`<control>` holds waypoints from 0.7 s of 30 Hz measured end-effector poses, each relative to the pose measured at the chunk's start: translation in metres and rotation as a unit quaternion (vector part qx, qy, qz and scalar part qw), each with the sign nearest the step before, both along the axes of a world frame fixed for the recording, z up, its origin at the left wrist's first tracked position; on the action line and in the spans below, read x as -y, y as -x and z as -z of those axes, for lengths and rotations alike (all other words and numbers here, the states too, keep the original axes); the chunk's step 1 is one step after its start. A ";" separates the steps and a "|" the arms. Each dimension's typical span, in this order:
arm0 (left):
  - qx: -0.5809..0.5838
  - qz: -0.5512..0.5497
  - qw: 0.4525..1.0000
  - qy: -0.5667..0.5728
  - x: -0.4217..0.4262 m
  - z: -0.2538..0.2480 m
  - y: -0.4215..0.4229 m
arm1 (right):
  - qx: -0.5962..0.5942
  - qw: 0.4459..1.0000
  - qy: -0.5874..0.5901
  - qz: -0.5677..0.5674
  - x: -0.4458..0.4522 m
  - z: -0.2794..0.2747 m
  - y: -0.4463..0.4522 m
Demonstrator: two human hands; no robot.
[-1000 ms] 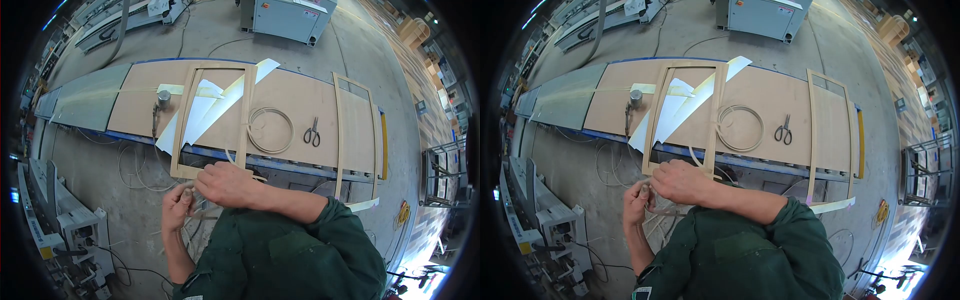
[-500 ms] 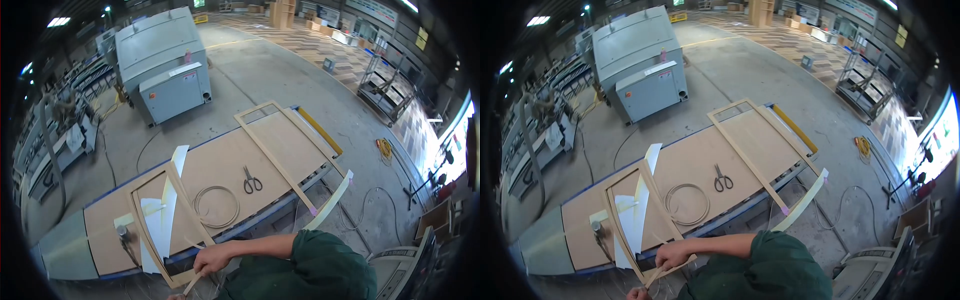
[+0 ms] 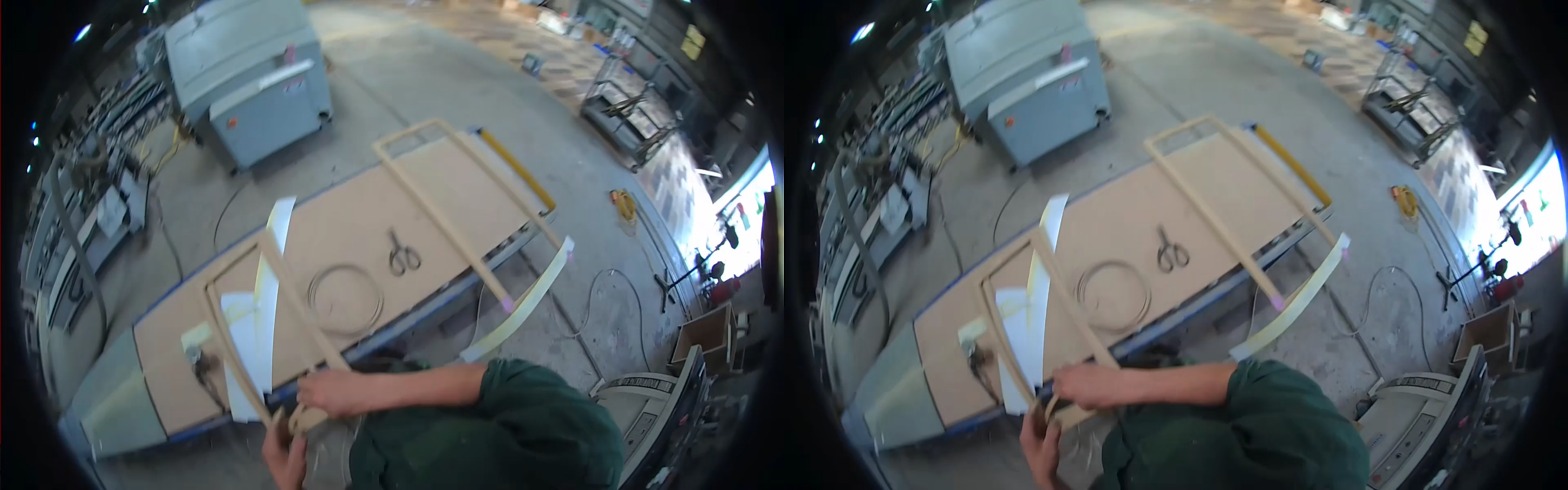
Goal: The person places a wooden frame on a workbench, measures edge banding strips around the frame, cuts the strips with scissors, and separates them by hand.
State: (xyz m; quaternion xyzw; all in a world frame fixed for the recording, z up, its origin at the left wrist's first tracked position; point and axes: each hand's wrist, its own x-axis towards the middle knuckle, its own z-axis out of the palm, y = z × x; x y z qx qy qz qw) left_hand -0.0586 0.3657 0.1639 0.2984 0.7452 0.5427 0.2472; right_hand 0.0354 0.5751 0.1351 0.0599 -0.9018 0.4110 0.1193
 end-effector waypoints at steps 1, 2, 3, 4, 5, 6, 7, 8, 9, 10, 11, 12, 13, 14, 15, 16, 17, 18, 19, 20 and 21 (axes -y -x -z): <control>-0.120 0.019 0.991 0.052 -0.008 -0.010 -0.005 | 0.008 1.000 0.013 0.001 0.004 -0.002 0.001; -0.237 0.049 0.965 0.106 -0.021 -0.019 -0.008 | 0.031 0.999 0.008 -0.015 0.005 -0.007 0.003; -0.340 0.029 0.936 0.085 -0.027 -0.011 -0.008 | 0.051 0.998 -0.006 -0.029 0.002 -0.014 0.004; -0.440 0.014 0.896 0.056 -0.030 -0.002 -0.008 | 0.064 0.997 0.026 -0.030 0.000 -0.019 0.002; -0.439 0.010 0.896 0.070 -0.030 0.002 -0.006 | 0.077 0.995 0.050 -0.026 -0.005 -0.023 0.001; -0.476 0.011 0.878 0.052 -0.032 0.005 -0.004 | 0.109 0.992 0.041 -0.045 -0.009 -0.022 0.003; -0.511 0.014 0.859 0.033 -0.033 0.008 -0.004 | 0.112 0.991 0.047 -0.052 -0.013 -0.020 0.004; -0.508 0.011 0.860 0.041 -0.035 0.009 -0.005 | 0.155 0.984 0.064 -0.065 -0.017 -0.018 0.006; -0.514 0.020 0.855 0.060 -0.038 0.010 -0.007 | 0.198 0.974 0.078 -0.079 -0.023 -0.016 0.008; -0.519 0.028 0.850 0.079 -0.043 0.012 -0.008 | 0.202 0.972 0.082 -0.085 -0.029 -0.011 0.009; -0.515 0.025 0.853 0.088 -0.048 0.014 -0.009 | 0.153 0.982 0.090 -0.061 -0.035 -0.003 0.008; -0.493 0.003 0.864 0.100 -0.054 0.016 -0.011 | 0.104 0.989 0.101 -0.040 -0.041 0.006 0.007; -0.473 -0.024 0.873 0.118 -0.057 0.017 -0.010 | 0.053 0.987 0.150 0.006 -0.057 0.016 0.006; -0.451 -0.053 0.880 0.138 -0.057 0.025 -0.002 | 0.003 0.978 0.202 0.044 -0.080 0.030 0.006; -0.415 -0.089 0.894 0.145 -0.058 0.027 0.005 | -0.021 0.983 0.147 0.110 -0.106 0.070 0.008; -0.383 -0.130 0.902 0.152 -0.058 0.026 0.013 | 0.101 0.936 0.233 0.243 -0.141 0.109 0.006; -0.349 -0.170 0.906 0.171 -0.057 0.021 0.019 | 0.115 0.907 0.162 0.372 -0.172 0.137 0.002; -0.317 -0.211 0.907 0.180 -0.056 0.019 0.023 | 0.171 0.873 0.104 0.445 -0.209 0.162 -0.009; -0.275 -0.244 0.908 0.201 -0.052 0.021 0.027 | 0.191 0.847 0.060 0.492 -0.251 0.221 -0.026; -0.283 -0.266 0.896 0.217 -0.049 0.016 0.030 | 0.276 0.811 0.007 0.516 -0.274 0.223 -0.032; -0.231 -0.266 0.904 0.241 -0.047 0.013 0.033 | 0.230 0.819 0.011 0.525 -0.308 0.286 -0.050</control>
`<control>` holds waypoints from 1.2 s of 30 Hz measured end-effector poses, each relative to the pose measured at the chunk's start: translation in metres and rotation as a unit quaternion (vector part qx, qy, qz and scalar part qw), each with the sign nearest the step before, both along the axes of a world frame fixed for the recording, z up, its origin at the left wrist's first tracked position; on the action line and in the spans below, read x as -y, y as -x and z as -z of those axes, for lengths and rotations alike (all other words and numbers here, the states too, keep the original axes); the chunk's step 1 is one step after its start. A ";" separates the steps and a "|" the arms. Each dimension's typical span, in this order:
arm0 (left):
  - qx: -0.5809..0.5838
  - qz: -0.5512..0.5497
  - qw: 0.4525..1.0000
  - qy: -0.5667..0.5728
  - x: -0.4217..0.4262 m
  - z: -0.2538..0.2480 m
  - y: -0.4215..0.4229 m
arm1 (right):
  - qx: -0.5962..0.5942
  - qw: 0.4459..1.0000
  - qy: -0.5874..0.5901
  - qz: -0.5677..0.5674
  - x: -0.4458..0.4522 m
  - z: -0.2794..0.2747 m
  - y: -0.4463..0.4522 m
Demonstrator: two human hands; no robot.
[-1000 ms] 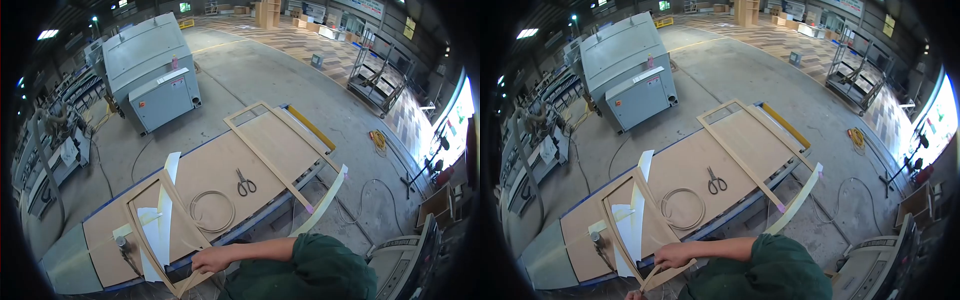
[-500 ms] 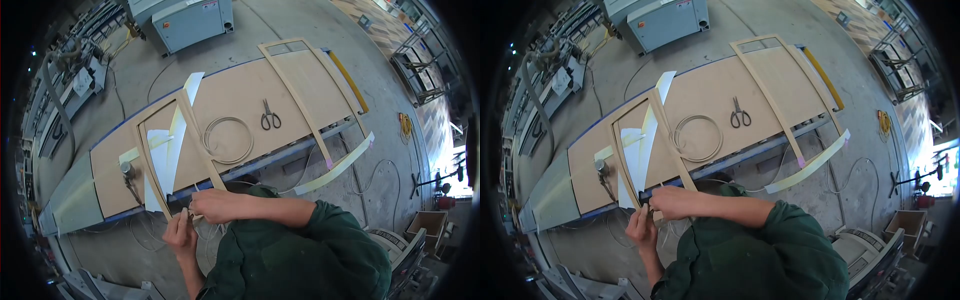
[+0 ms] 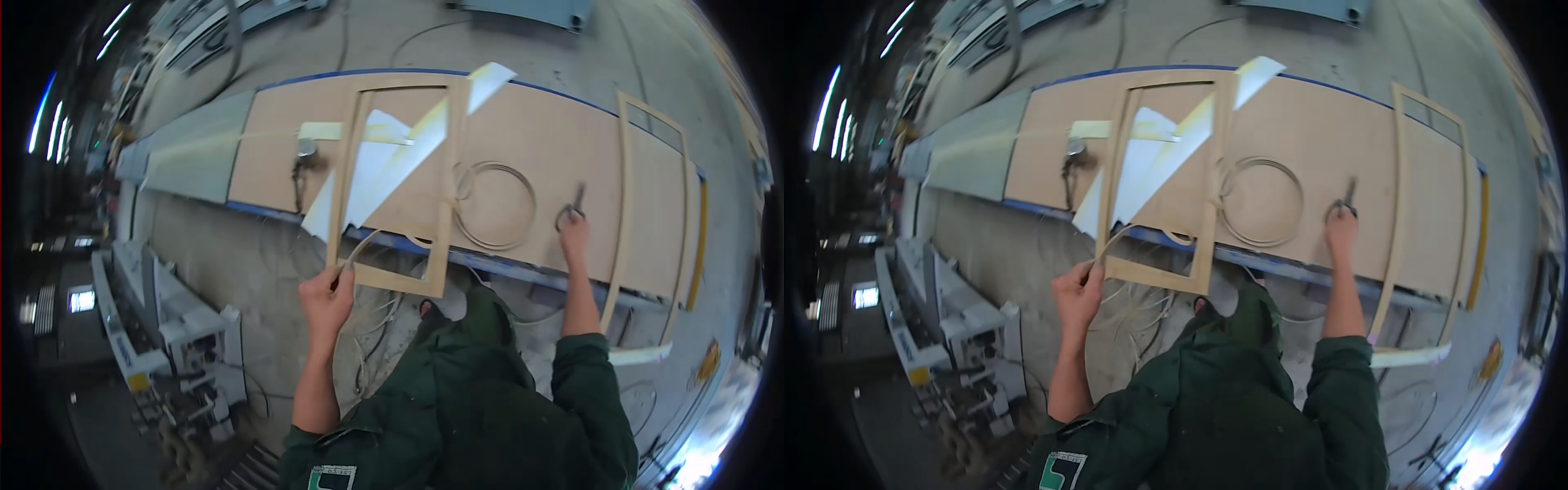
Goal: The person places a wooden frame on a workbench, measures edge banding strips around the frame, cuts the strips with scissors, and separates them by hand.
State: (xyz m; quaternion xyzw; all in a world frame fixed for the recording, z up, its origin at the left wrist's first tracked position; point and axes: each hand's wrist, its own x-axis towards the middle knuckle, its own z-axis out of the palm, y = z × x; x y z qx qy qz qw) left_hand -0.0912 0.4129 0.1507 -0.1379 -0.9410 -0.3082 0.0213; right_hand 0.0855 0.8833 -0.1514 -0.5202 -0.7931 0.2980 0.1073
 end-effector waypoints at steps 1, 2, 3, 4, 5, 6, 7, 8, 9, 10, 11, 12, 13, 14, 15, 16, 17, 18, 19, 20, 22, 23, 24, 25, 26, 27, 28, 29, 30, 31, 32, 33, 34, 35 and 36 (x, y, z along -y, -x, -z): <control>0.057 -0.014 0.998 0.002 0.001 -0.002 0.004 | 0.083 0.996 -0.016 -0.007 -0.017 0.018 -0.010; 0.058 -0.015 0.998 0.024 0.005 -0.002 0.008 | 0.168 0.985 -0.035 -0.013 -0.020 0.030 -0.015; 0.060 -0.029 0.997 0.031 0.009 -0.004 0.010 | 0.168 0.985 -0.029 -0.027 -0.017 0.031 -0.014; 0.112 -0.046 0.992 0.024 0.013 -0.006 0.011 | 0.206 0.978 -0.014 -0.002 -0.018 0.028 -0.014; 0.165 -0.063 0.984 0.015 0.016 -0.009 0.010 | 0.245 0.969 -0.001 0.023 -0.018 0.027 -0.012; 0.169 -0.074 0.983 0.018 0.020 -0.013 0.007 | 0.249 0.968 0.001 0.012 -0.017 0.028 -0.005; 0.172 -0.083 0.980 0.047 0.020 -0.020 0.004 | 0.263 0.964 0.006 0.021 -0.017 0.029 0.000; 0.176 -0.088 0.978 0.072 0.018 -0.026 0.003 | 0.279 0.960 0.007 0.035 -0.021 0.026 0.002; 0.183 -0.085 0.977 0.067 0.019 -0.027 0.001 | 0.274 0.961 0.025 0.031 -0.023 0.025 0.004; 0.185 -0.097 0.975 0.079 0.024 -0.029 -0.003 | 0.269 0.962 0.042 0.028 -0.028 0.022 0.005; 0.187 -0.108 0.972 0.092 0.025 -0.029 -0.006 | 0.252 0.967 0.012 0.031 -0.030 0.027 0.008; 0.193 -0.102 0.972 0.085 0.025 -0.028 -0.008 | 0.257 0.966 0.006 0.037 -0.038 0.029 0.007; 0.181 -0.111 0.973 0.094 0.025 -0.027 -0.011 | 0.266 0.963 0.025 0.024 -0.040 0.026 0.009; 0.167 -0.122 0.973 0.102 0.024 -0.026 -0.013 | 0.273 0.961 0.043 0.009 -0.043 0.020 0.012; 0.168 -0.123 0.973 0.096 0.021 -0.025 -0.015 | 0.273 0.961 0.038 0.009 -0.046 0.012 0.011; 0.113 -0.096 0.984 0.103 0.017 -0.026 -0.015 | 0.154 0.960 0.221 0.076 -0.049 0.010 0.007; 0.055 -0.070 0.990 0.109 0.013 -0.028 -0.015 | 0.026 0.909 0.394 0.135 -0.052 0.015 0.002; 0.051 -0.076 0.990 0.105 0.008 -0.032 -0.016 | -0.046 0.875 0.461 0.140 -0.050 0.019 -0.007; 0.035 -0.082 0.991 0.095 0.001 -0.036 -0.016 | -0.117 0.831 0.524 0.141 -0.046 0.025 -0.018; 0.018 -0.089 0.992 0.085 -0.004 -0.039 -0.015 | -0.166 0.841 0.506 0.098 -0.026 -0.003 -0.020; 0.003 -0.089 0.994 0.061 -0.006 -0.040 -0.011 | -0.230 0.828 0.511 0.002 0.029 -0.095 -0.010; -0.003 -0.078 0.996 0.043 -0.007 -0.041 -0.011 | -0.243 0.809 0.534 -0.047 0.050 -0.128 -0.010; -0.004 -0.076 0.996 0.040 -0.008 -0.041 -0.010 | -0.248 0.794 0.543 -0.117 0.074 -0.166 -0.007; -0.027 -0.065 0.997 0.026 -0.012 -0.040 -0.010 | -0.253 0.776 0.548 -0.185 0.098 -0.198 -0.006; -0.050 -0.051 0.997 0.008 -0.016 -0.038 -0.008 | -0.247 0.742 0.581 -0.228 0.119 -0.221 -0.005; -0.052 -0.045 0.998 0.000 -0.021 -0.035 -0.007 | -0.239 0.705 0.610 -0.271 0.139 -0.236 -0.003; -0.085 -0.021 0.996 -0.008 -0.023 -0.032 -0.009 | -0.233 0.666 0.666 -0.243 0.159 -0.242 -0.005; -0.117 0.003 0.993 -0.016 -0.025 -0.029 -0.012 | -0.225 0.621 0.719 -0.214 0.176 -0.246 -0.005; -0.116 0.006 0.993 -0.021 -0.025 -0.026 -0.015 | -0.188 0.606 0.737 -0.232 0.187 -0.250 -0.001; -0.143 0.027 0.989 -0.023 -0.025 -0.022 -0.018 | -0.150 0.588 0.755 -0.250 0.195 -0.255 0.005; -0.168 0.046 0.984 -0.024 -0.025 -0.019 -0.021 | -0.132 0.574 0.762 -0.269 0.200 -0.260 0.010; -0.165 0.043 0.985 -0.025 -0.025 -0.017 -0.024 | -0.128 0.576 0.762 -0.268 0.207 -0.254 0.011; -0.177 0.050 0.983 -0.011 -0.024 -0.016 -0.028 | -0.115 0.562 0.769 -0.283 0.215 -0.242 0.013; -0.189 0.056 0.980 0.005 -0.023 -0.014 -0.030 | -0.101 0.547 0.776 -0.298 0.223 -0.235 0.015; -0.184 0.051 0.981 0.005 -0.021 -0.012 -0.032 | -0.094 0.546 0.777 -0.298 0.229 -0.234 0.016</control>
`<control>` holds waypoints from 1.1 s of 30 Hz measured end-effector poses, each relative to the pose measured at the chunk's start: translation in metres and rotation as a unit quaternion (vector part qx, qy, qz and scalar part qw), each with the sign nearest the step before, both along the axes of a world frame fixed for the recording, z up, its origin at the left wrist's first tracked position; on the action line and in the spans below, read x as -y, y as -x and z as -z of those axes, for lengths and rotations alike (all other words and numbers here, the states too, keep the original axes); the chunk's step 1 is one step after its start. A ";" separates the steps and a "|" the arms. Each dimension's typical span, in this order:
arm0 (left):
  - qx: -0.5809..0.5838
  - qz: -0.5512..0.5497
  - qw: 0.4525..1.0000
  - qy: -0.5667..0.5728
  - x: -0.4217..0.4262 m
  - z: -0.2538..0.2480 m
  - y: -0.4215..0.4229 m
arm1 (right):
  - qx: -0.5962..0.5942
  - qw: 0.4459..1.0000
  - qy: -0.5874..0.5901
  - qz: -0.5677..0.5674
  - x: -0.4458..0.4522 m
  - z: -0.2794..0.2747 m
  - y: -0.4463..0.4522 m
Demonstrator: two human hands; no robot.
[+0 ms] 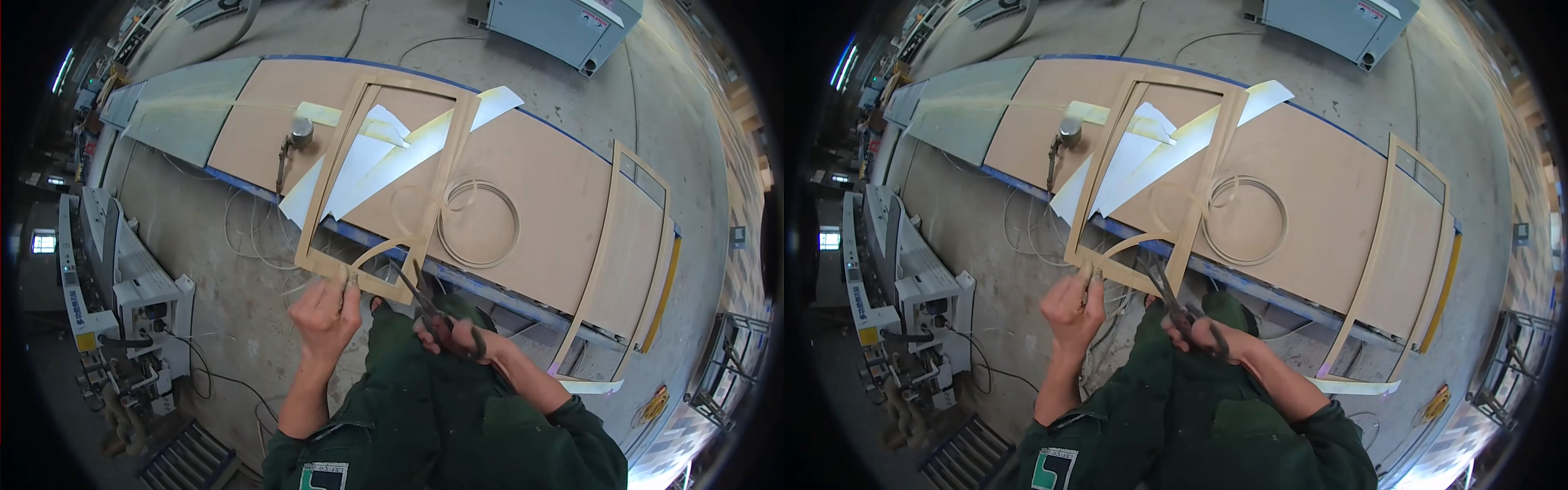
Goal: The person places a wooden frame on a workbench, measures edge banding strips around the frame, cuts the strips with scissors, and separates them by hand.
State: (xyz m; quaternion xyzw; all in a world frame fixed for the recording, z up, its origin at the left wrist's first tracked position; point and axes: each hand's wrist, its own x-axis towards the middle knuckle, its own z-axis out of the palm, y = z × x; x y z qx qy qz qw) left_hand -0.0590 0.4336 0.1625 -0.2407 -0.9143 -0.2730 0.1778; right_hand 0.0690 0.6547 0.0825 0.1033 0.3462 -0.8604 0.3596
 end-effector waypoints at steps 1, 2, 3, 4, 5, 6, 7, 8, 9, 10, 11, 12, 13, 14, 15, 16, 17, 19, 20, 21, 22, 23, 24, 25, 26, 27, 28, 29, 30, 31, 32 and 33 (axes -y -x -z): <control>-0.007 0.006 1.000 -0.002 0.002 0.003 -0.002 | -0.004 0.999 0.035 0.035 0.006 -0.001 0.002; -0.014 0.014 1.000 -0.004 0.005 0.005 -0.005 | -0.006 0.995 0.071 0.071 0.013 -0.003 0.004; -0.009 0.010 1.000 -0.003 0.007 0.005 -0.007 | -0.025 0.993 0.090 0.072 0.013 -0.006 0.009; -0.007 0.011 1.000 -0.014 0.008 0.005 -0.008 | -0.020 0.993 0.090 0.069 0.014 -0.009 0.016; -0.006 0.012 1.000 -0.024 0.009 0.005 -0.008 | -0.041 0.993 0.090 0.072 0.015 -0.011 0.023; -0.002 0.008 1.000 -0.024 0.011 0.005 -0.009 | -0.062 0.991 0.090 0.075 0.015 -0.013 0.028; -0.007 0.017 1.000 -0.017 0.014 0.005 -0.010 | -0.059 0.991 0.091 0.072 0.014 -0.014 0.033; -0.014 0.026 1.000 -0.011 0.017 0.005 -0.010 | -0.048 0.995 0.068 0.055 0.013 -0.015 0.039; -0.012 0.024 1.000 -0.010 0.018 0.004 -0.010 | -0.037 0.998 0.044 0.038 0.013 -0.016 0.044; -0.023 0.037 0.999 -0.010 0.019 0.003 -0.010 | -0.035 0.998 0.045 0.037 0.012 -0.016 0.046; -0.034 0.052 0.998 -0.009 0.019 0.003 -0.010 | -0.052 0.997 0.049 0.037 0.011 -0.016 0.048; -0.033 0.052 0.998 -0.010 0.019 0.003 -0.011 | -0.070 0.995 0.053 0.038 0.009 -0.017 0.050; -0.042 0.061 0.997 0.000 0.020 0.003 -0.010 | -0.069 0.995 0.052 0.039 0.009 -0.017 0.050; -0.052 0.070 0.996 0.010 0.020 0.004 -0.010 | -0.061 0.996 0.043 0.038 0.008 -0.018 0.050; -0.051 0.071 0.996 0.009 0.019 0.003 -0.010 | -0.054 0.997 0.034 0.038 0.007 -0.019 0.051; -0.055 0.074 0.996 0.014 0.018 0.002 -0.010 | -0.054 0.997 0.033 0.040 0.004 -0.026 0.054; -0.059 0.077 0.995 0.019 0.017 0.001 -0.010 | -0.061 0.997 -0.045 0.017 0.001 -0.038 0.057; -0.056 0.084 0.994 0.026 0.016 -0.003 -0.010 | -0.065 0.990 -0.123 -0.004 -0.001 -0.048 0.059; -0.054 0.090 0.994 0.035 0.015 -0.004 -0.010 | -0.066 0.991 -0.120 0.009 -0.001 -0.050 0.059; -0.054 0.091 0.994 0.034 0.014 -0.004 -0.010 | -0.068 0.990 -0.118 0.022 -0.001 -0.050 0.058; -0.058 0.094 0.993 0.032 0.013 -0.003 -0.010 | -0.068 0.990 -0.118 0.024 -0.001 -0.051 0.058; -0.063 0.097 0.993 0.030 0.012 -0.003 -0.009 | -0.059 0.989 -0.131 0.027 -0.002 -0.050 0.057; -0.064 0.099 0.993 0.030 0.012 -0.004 -0.009 | -0.050 0.988 -0.145 0.030 -0.002 -0.050 0.056; -0.062 0.097 0.993 0.029 0.011 -0.004 -0.009 | -0.051 0.988 -0.145 0.032 -0.002 -0.047 0.054; -0.059 0.095 0.993 0.029 0.011 -0.004 -0.009 | -0.046 0.991 -0.113 0.056 -0.001 -0.041 0.050; -0.061 0.097 0.993 0.028 0.010 -0.003 -0.008 | -0.042 0.993 -0.080 0.080 -0.001 -0.038 0.047; -0.063 0.095 0.993 0.021 0.009 -0.002 -0.008 | -0.042 0.992 -0.080 0.082 -0.001 -0.038 0.046; -0.065 0.093 0.993 0.014 0.008 0.000 -0.008 | -0.039 0.991 -0.089 0.089 -0.002 -0.039 0.045; -0.066 0.094 0.993 0.014 0.007 0.001 -0.008 | -0.036 0.990 -0.098 0.095 -0.002 -0.040 0.044; -0.060 0.090 0.994 0.013 0.006 0.002 -0.009 | -0.036 0.990 -0.098 0.096 -0.002 -0.040 0.043; -0.054 0.087 0.995 0.013 0.005 0.003 -0.009 | -0.025 0.989 -0.103 0.105 -0.002 -0.041 0.043; -0.054 0.089 0.995 0.011 0.004 0.005 -0.009 | -0.015 0.987 -0.108 0.115 -0.002 -0.042 0.042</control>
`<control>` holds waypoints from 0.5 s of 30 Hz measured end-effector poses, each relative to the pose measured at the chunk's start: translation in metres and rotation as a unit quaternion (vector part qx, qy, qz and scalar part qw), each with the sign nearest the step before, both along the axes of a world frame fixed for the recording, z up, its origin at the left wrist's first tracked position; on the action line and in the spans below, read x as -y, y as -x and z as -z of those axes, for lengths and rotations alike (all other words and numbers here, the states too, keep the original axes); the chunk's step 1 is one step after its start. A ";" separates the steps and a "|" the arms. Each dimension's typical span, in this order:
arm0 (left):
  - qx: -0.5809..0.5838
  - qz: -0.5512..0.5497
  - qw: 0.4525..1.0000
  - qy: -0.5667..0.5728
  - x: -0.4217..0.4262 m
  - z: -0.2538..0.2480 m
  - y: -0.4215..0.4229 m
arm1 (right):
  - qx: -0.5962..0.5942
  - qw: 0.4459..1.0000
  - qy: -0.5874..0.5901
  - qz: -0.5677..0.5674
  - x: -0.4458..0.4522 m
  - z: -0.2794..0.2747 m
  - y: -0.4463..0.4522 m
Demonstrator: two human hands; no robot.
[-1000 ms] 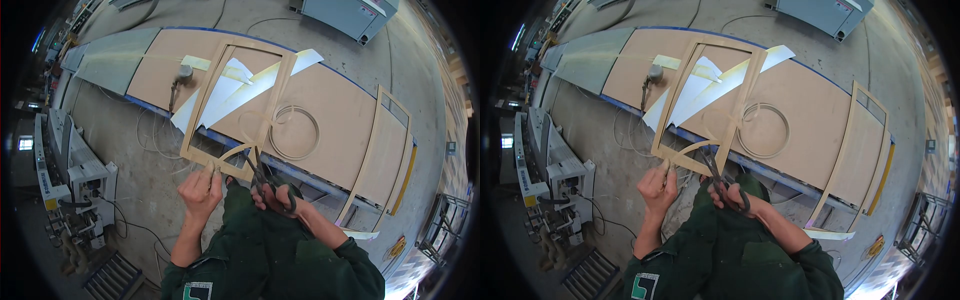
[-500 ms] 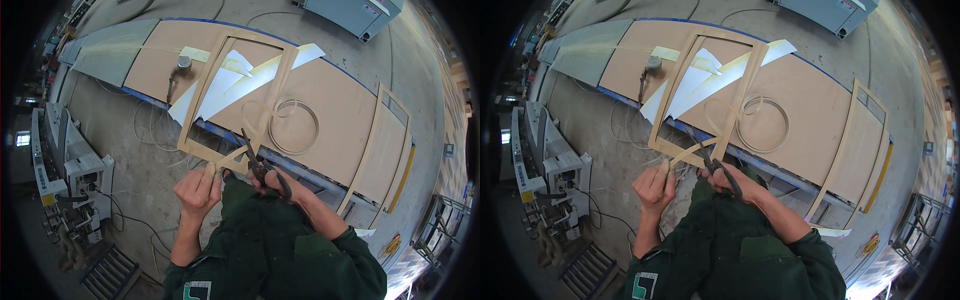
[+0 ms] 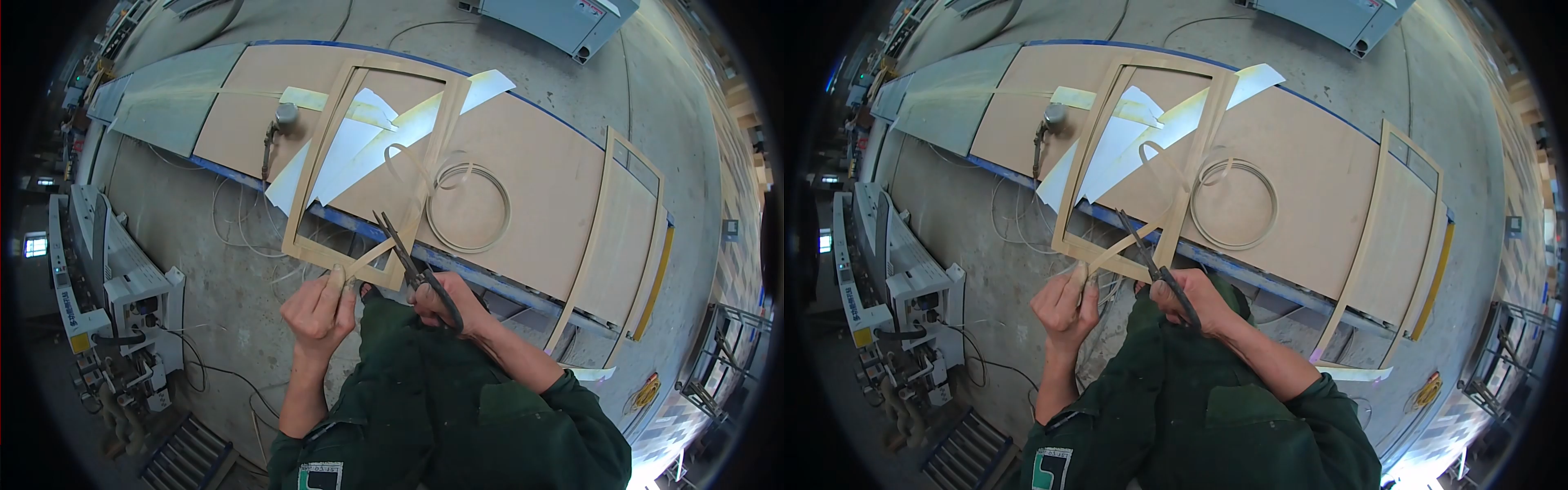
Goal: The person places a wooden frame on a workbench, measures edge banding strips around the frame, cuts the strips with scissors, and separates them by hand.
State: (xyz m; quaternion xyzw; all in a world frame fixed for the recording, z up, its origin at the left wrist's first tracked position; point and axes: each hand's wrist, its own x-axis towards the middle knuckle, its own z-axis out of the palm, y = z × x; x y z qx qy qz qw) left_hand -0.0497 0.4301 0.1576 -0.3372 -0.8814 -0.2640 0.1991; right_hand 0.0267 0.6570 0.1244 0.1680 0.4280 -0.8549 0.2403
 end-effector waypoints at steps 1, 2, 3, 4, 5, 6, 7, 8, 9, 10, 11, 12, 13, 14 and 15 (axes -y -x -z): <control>0.009 -0.002 1.000 -0.017 -0.002 0.002 0.000 | 0.000 1.000 -0.002 0.003 -0.001 0.001 -0.001; 0.018 -0.003 0.999 -0.034 -0.004 0.005 0.000 | 0.012 1.000 -0.019 0.000 -0.002 0.003 -0.002; 0.018 0.001 0.999 -0.036 -0.006 0.007 -0.001 | 0.024 0.999 -0.036 -0.002 -0.003 0.003 -0.004; 0.029 -0.006 0.999 -0.042 -0.009 0.009 -0.002 | 0.025 0.999 -0.038 0.002 -0.005 0.002 -0.005; 0.039 -0.013 0.998 -0.049 -0.011 0.011 -0.002 | 0.023 0.998 -0.053 0.002 -0.007 0.000 -0.005; 0.041 -0.008 0.998 -0.050 -0.012 0.012 -0.002 | 0.022 0.997 -0.068 0.002 -0.010 -0.002 -0.006; 0.067 -0.026 0.996 -0.052 -0.013 0.013 -0.003 | 0.024 0.997 -0.069 0.006 -0.014 -0.002 -0.007; 0.094 -0.043 0.993 -0.054 -0.012 0.014 -0.003 | 0.028 0.995 -0.094 -0.009 -0.022 -0.001 -0.007; 0.096 -0.038 0.993 -0.055 -0.011 0.014 -0.002 | 0.032 0.992 -0.119 -0.024 -0.031 -0.001 -0.008; 0.089 -0.068 0.992 -0.062 -0.007 0.014 0.000 | 0.035 0.992 -0.122 -0.019 -0.043 0.008 -0.013; 0.082 -0.097 0.990 -0.068 -0.002 0.015 0.002 | 0.035 0.953 -0.300 -0.033 -0.057 0.028 -0.021; 0.070 -0.117 0.989 -0.064 0.003 0.012 0.005 | 0.035 0.882 -0.468 -0.047 -0.073 0.050 -0.031; 0.073 -0.114 0.989 -0.066 0.012 0.010 0.007 | 0.077 0.826 -0.558 -0.025 -0.089 0.068 -0.040; 0.113 -0.176 0.975 -0.069 0.024 0.009 0.007 | 0.117 0.759 -0.640 -0.006 -0.107 0.087 -0.050; 0.154 -0.237 0.957 -0.070 0.035 0.008 0.007 | 0.153 0.748 -0.645 0.037 -0.128 0.110 -0.061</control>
